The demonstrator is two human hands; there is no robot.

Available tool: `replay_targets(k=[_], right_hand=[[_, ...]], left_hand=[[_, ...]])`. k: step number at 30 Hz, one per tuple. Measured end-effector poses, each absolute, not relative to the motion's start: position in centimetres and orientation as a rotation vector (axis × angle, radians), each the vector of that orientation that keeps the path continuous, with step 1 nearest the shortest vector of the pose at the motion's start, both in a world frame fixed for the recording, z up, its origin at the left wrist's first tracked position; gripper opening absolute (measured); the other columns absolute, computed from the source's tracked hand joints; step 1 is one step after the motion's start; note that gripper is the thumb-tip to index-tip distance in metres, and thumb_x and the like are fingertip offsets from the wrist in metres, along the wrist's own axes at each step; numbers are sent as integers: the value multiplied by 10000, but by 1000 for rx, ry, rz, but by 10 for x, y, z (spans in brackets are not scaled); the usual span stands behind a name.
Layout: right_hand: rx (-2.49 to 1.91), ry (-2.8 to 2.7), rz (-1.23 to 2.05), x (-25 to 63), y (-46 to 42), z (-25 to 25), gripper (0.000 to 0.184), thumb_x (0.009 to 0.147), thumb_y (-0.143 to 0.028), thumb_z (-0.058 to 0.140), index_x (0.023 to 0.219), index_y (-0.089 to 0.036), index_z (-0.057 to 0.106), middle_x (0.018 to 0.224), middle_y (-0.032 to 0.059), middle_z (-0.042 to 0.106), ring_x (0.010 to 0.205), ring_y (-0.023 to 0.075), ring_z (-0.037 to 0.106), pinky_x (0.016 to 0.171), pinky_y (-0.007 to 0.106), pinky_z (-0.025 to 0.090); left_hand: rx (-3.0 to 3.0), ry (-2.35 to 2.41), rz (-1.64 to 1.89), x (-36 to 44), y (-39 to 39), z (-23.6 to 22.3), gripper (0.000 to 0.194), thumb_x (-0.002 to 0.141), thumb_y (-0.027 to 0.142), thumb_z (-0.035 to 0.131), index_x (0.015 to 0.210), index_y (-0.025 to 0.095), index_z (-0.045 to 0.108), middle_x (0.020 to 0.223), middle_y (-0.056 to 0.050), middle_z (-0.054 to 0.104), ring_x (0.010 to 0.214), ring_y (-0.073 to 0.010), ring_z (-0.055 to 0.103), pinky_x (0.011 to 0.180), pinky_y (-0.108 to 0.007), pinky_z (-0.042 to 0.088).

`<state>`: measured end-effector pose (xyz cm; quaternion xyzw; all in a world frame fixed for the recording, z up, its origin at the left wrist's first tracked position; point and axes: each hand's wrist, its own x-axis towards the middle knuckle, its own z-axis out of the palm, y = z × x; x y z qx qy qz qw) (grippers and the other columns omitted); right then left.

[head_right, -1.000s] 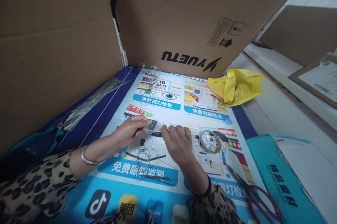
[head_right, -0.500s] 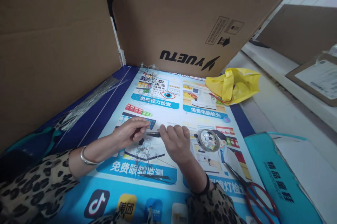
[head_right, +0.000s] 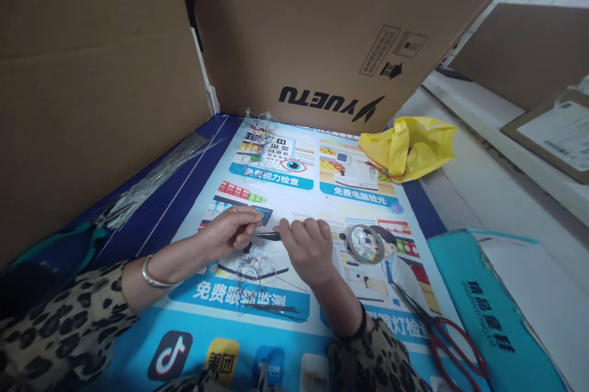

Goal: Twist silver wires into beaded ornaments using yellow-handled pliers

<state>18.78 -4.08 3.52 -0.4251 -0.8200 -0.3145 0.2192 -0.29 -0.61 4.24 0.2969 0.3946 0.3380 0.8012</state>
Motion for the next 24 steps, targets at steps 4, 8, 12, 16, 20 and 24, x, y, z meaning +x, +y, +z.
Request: replay_targets(k=[4, 8, 12, 16, 20, 24], right_hand=[[-1163, -2273, -837, 188, -41, 34, 110, 850, -249, 576, 944, -220, 626, 633, 0, 554, 681, 151, 415, 680, 340, 241], [-1182, -2311, -796, 186, -41, 34, 94, 853, -238, 564, 911, -199, 628, 619, 6, 533, 671, 158, 401, 658, 338, 241], [-1274, -2416, -647, 184, -41, 32, 105, 847, -165, 526, 835, -180, 629, 640, 20, 530, 680, 167, 409, 642, 327, 253], [-1353, -2494, -483, 181, -43, 32, 97, 782, -113, 551, 767, -176, 624, 646, 23, 555, 680, 171, 439, 637, 312, 269], [-1459, -2542, -347, 180, -44, 36, 110, 751, -99, 571, 692, -185, 607, 633, 15, 590, 657, 163, 484, 625, 300, 274], [-1574, -2597, -224, 178, -45, 41, 116, 774, -139, 569, 677, -192, 605, 647, 18, 619, 649, 154, 522, 597, 285, 272]], left_hand=[[650, 838, 723, -3, -6, 39, 186, 699, 240, 650, 617, 135, 520, 448, 53, 476, 292, -23, 359, 321, -168, 187], [730, 839, 733, -3, -7, 41, 229, 709, 272, 647, 619, 158, 470, 459, 60, 466, 306, -24, 347, 339, -173, 186], [1036, 894, 743, -6, -7, 45, 237, 763, 336, 584, 646, 166, 469, 497, 61, 462, 364, -40, 348, 394, -180, 229], [1618, 919, 721, -12, -1, 48, 246, 837, 326, 482, 648, 169, 491, 572, 33, 465, 534, -99, 427, 530, -211, 312], [2125, 881, 737, -16, 1, 48, 258, 886, 295, 419, 685, 173, 524, 712, -12, 500, 716, -150, 467, 641, -241, 322], [2255, 871, 660, -17, -2, 48, 286, 913, 321, 374, 738, 187, 556, 735, -33, 525, 746, -170, 474, 647, -254, 317]])
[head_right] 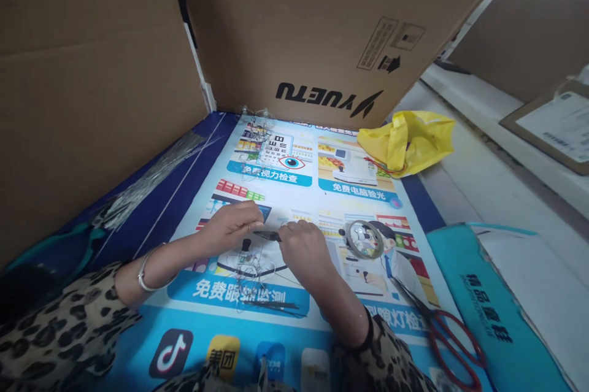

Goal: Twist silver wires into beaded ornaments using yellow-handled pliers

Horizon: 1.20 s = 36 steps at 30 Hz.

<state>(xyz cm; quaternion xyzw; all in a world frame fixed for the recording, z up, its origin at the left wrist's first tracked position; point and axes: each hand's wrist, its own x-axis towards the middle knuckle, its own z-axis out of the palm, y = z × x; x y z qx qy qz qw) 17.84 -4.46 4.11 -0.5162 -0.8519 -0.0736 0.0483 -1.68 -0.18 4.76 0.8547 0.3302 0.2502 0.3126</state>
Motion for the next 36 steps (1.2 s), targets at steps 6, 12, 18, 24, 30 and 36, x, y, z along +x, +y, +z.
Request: replay_targets(k=[6, 12, 18, 24, 30, 36], right_hand=[[-1631, -2642, -128, 181, -43, 42, 76, 785, -173, 585, 724, -198, 623, 684, 21, 626, 690, 162, 530, 618, 283, 284], [-1718, -2573, -54, 194, -41, 55, 82, 813, -191, 560, 792, -205, 639, 758, 31, 619, 766, 185, 491, 670, 294, 277], [-1746, -2522, -29, 193, -41, 62, 88, 819, -206, 553, 779, -210, 631, 771, 28, 615, 764, 178, 484, 670, 284, 274], [-1799, -2502, -108, 188, -44, 51, 81, 811, -227, 567, 770, -218, 636, 720, 14, 632, 704, 163, 531, 604, 277, 264], [-1888, -2455, -14, 195, -53, 47, 106, 808, -218, 551, 825, -209, 655, 772, 32, 670, 725, 177, 576, 598, 267, 301], [-1770, -2287, 19, 209, -75, 34, 148, 801, -181, 532, 877, -177, 659, 764, 42, 666, 730, 183, 579, 639, 262, 361]], left_hand=[[2298, 860, 602, -16, -2, 45, 296, 918, 336, 366, 742, 191, 555, 723, -30, 525, 737, -171, 475, 632, -251, 309], [2369, 909, 659, -21, 4, 44, 281, 921, 311, 375, 738, 179, 542, 732, -22, 498, 719, -158, 469, 622, -241, 296], [2480, 882, 616, -20, 1, 49, 273, 923, 305, 388, 742, 182, 550, 724, -21, 511, 710, -157, 465, 604, -243, 280], [2511, 876, 612, -18, -1, 47, 277, 927, 307, 385, 748, 174, 550, 734, -28, 527, 712, -158, 478, 615, -252, 304], [2328, 804, 510, -31, -3, 58, 178, 880, 356, 487, 949, 194, 514, 932, -39, 562, 848, -182, 513, 718, -275, 386], [2333, 475, 381, -55, -18, 52, 431, 709, 467, 687, 997, 206, 501, 1080, -87, 526, 998, -238, 475, 829, -334, 405]])
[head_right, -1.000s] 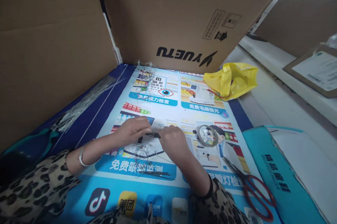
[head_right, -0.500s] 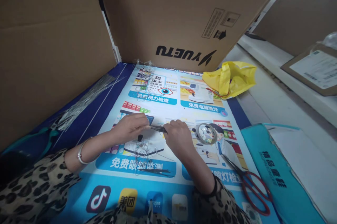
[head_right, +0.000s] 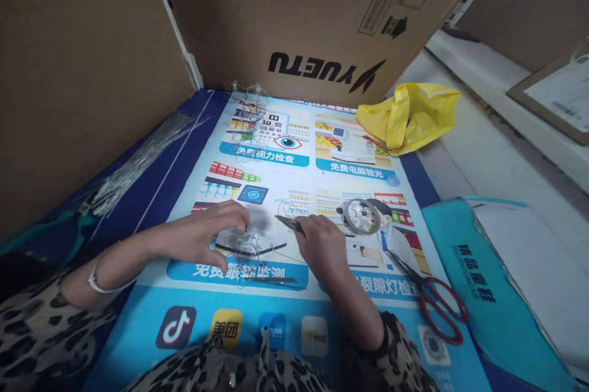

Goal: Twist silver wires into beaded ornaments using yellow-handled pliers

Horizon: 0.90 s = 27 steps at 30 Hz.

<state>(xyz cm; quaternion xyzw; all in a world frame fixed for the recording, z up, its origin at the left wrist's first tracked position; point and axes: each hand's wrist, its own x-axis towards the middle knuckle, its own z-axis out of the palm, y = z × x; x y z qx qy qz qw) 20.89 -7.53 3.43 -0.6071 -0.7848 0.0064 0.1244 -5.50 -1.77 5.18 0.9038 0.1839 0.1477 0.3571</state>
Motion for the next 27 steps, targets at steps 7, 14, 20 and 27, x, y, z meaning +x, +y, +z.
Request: replay_targets(k=[7, 14, 20, 27], right_hand=[[-1583, -2299, -44, 205, -87, 29, 163, 769, -127, 531, 866, -166, 656, 732, 35, 652, 705, 186, 559, 638, 269, 378], [-1546, -2340, -74, 207, -86, 29, 178, 760, -111, 523, 870, -158, 655, 712, 40, 630, 698, 192, 540, 628, 282, 377], [-1547, -2347, -65, 206, -86, 28, 199, 759, -105, 514, 889, -162, 653, 733, 43, 631, 717, 196, 527, 655, 292, 382], [-1546, -2350, -71, 205, -87, 28, 188, 756, -103, 531, 886, -161, 654, 717, 38, 617, 718, 194, 512, 661, 292, 374]], left_hand=[[2374, 463, 503, -48, -29, 34, 158, 841, 325, 583, 933, 201, 549, 1031, -71, 585, 988, -203, 522, 857, -343, 397], [2303, 458, 556, -45, -21, 26, 122, 898, 258, 484, 891, 205, 593, 1168, -74, 585, 1103, -199, 513, 931, -360, 397], [2330, 515, 550, -35, -20, 28, 189, 919, 243, 416, 884, 194, 595, 1024, -49, 649, 960, -192, 535, 848, -341, 416], [2415, 570, 568, -23, -20, 29, 259, 932, 284, 362, 843, 182, 583, 758, -40, 603, 785, -187, 509, 747, -324, 394]])
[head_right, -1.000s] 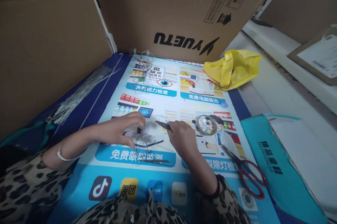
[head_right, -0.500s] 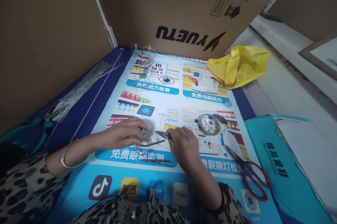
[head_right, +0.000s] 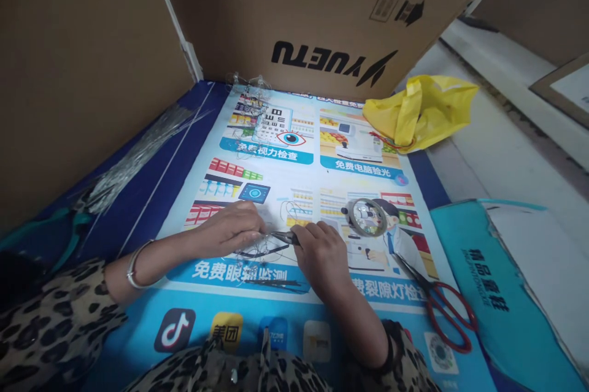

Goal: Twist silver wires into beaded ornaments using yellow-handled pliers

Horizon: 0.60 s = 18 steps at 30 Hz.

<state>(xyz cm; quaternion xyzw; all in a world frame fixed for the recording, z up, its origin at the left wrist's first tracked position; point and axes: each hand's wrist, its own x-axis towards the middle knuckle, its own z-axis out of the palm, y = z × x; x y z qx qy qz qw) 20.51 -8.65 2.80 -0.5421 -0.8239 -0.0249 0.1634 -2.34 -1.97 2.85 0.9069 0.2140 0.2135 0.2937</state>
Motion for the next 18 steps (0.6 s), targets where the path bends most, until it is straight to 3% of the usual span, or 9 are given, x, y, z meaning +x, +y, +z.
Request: replay_targets(k=[5, 18], right_hand=[[-1558, -2355, -95, 205, -86, 27, 198, 759, -99, 525, 893, -163, 654, 715, 37, 617, 718, 189, 507, 664, 290, 360], [-1569, -2397, -357, 197, -86, 29, 129, 797, -130, 535, 864, -166, 639, 685, 47, 592, 716, 193, 470, 651, 314, 310]], left_hand=[[2418, 639, 669, -21, -20, 25, 341, 951, 304, 281, 737, 178, 515, 683, -32, 538, 716, -178, 461, 717, -330, 381], [2233, 885, 696, -19, -26, 19, 331, 946, 305, 308, 680, 176, 457, 658, -2, 461, 675, -154, 439, 634, -283, 355]])
